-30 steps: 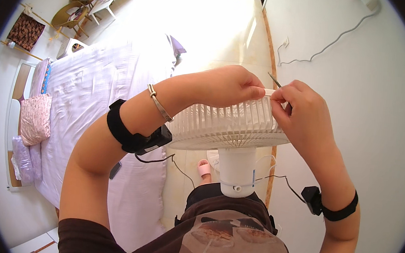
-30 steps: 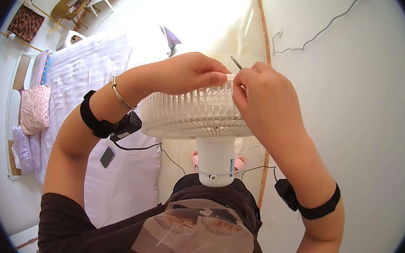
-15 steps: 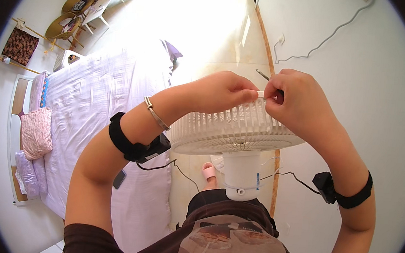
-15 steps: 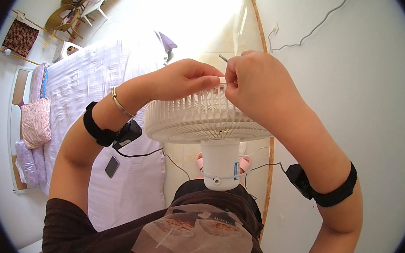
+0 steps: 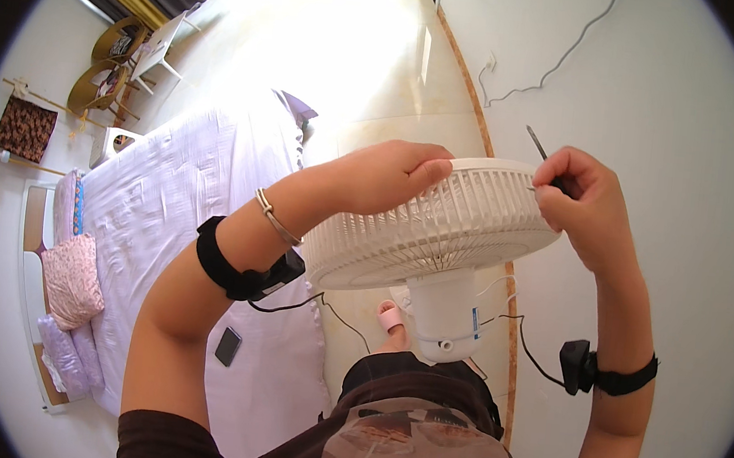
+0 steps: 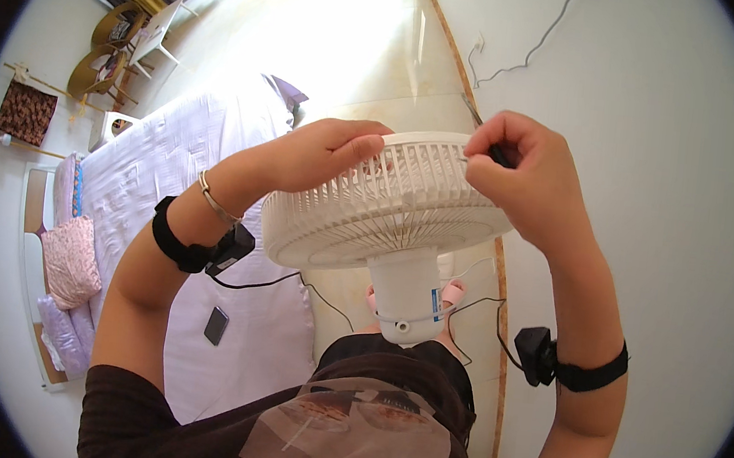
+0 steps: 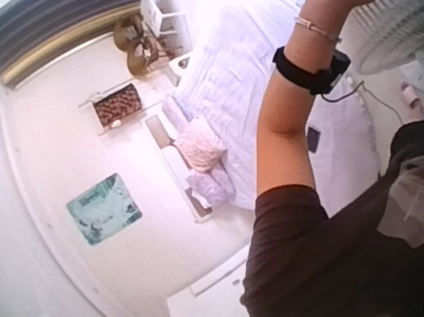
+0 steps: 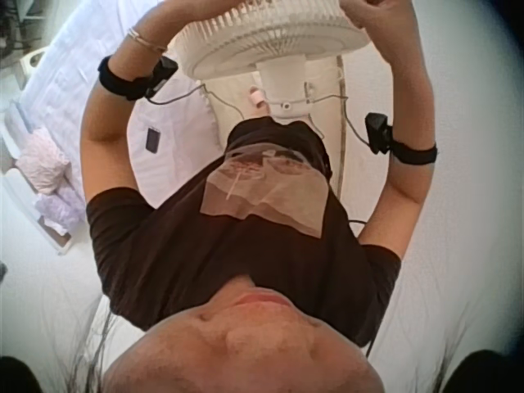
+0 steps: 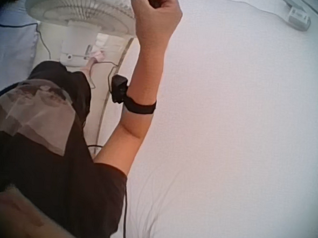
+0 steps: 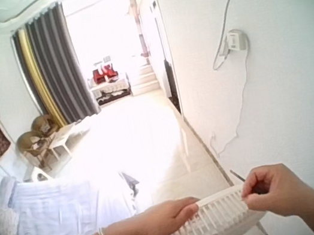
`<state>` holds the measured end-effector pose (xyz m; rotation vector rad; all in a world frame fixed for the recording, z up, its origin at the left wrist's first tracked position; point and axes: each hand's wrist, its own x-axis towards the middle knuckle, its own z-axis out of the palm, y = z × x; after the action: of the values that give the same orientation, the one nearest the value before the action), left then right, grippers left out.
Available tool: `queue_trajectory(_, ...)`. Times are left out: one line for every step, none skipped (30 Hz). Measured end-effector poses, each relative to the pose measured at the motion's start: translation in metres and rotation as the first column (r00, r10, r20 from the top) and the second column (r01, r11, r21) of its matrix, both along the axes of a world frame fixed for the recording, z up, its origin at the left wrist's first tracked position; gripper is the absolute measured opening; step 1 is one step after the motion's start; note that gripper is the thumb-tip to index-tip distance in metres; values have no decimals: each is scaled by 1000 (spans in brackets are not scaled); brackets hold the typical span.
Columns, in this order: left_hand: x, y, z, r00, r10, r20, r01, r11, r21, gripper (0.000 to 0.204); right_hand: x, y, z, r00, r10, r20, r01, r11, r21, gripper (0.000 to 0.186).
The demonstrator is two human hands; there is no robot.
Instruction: The person repairs a white pedestal fan by using a screwdriver to tighten or adjust components on the fan's safety grille and motor housing.
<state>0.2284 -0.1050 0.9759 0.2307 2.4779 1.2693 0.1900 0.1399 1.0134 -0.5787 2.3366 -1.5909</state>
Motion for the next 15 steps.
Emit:
queue_trajectory(-2, -1, -2, 1000, -17, 14, 17, 1000, 9, 46, 4, 6, -9, 999, -22, 48, 24, 998, -58, 7)
queue_trajectory(-5, -3, -4, 999, -35, 28, 34, 999, 18, 46, 11, 11, -13, 992, -49, 115, 65, 988, -141, 6)
queue_trajectory(-7, -6, -4, 997, -53, 47, 53, 999, 8, 46, 17, 14, -17, 986, -65, 156, 93, 979, -182, 6)
queue_trajectory(-11, -8, -7, 995, -77, 60, 77, 997, 0, 47, 24, 17, -24, 978, -84, 191, 126, 967, -220, 5)
queue_trajectory(-14, -8, -5, 993, -81, 81, 80, 997, 17, 48, 31, 17, -31, 973, -89, 214, 146, 953, -266, 5)
queue_trajectory(-14, -10, -13, 991, -83, 106, 80, 996, 31, 48, 37, 17, -39, 969, -96, 228, 162, 944, -289, 4)
queue_trajectory(-15, -10, -15, 988, -87, 124, 82, 996, 46, 48, 41, 19, -43, 966, -105, 235, 177, 934, -311, 4)
queue_trajectory(-16, -10, -16, 991, -96, 93, 90, 994, 68, 48, 45, 21, -46, 966, -119, 230, 190, 929, -318, 4)
queue_trajectory(-16, -8, -17, 991, -94, 91, 87, 993, 79, 48, 49, 23, -50, 966, -126, 225, 196, 926, -323, 5)
queue_trajectory(-15, -8, -17, 992, -88, 92, 80, 993, 89, 48, 53, 24, -55, 966, -128, 224, 199, 923, -329, 5)
queue_trajectory(-15, -8, -18, 992, -81, 92, 72, 992, 99, 48, 56, 25, -60, 966, -130, 223, 201, 920, -335, 6)
queue_trajectory(-14, -8, -18, 994, -64, 84, 56, 994, 91, 48, 59, 26, -64, 966, -129, 223, 202, 916, -346, 6)
queue_trajectory(-15, -8, -18, 995, -47, 82, 39, 994, 101, 48, 61, 28, -65, 966, -132, 223, 205, 915, -348, 6)
queue_trajectory(-14, -9, -18, 996, -30, 82, 21, 994, 111, 49, 64, 30, -67, 966, -134, 223, 208, 913, -351, 7)
queue_trajectory(-12, -11, -18, 996, -13, 83, 3, 993, 120, 50, 65, 33, -69, 965, -134, 227, 208, 917, -341, 7)
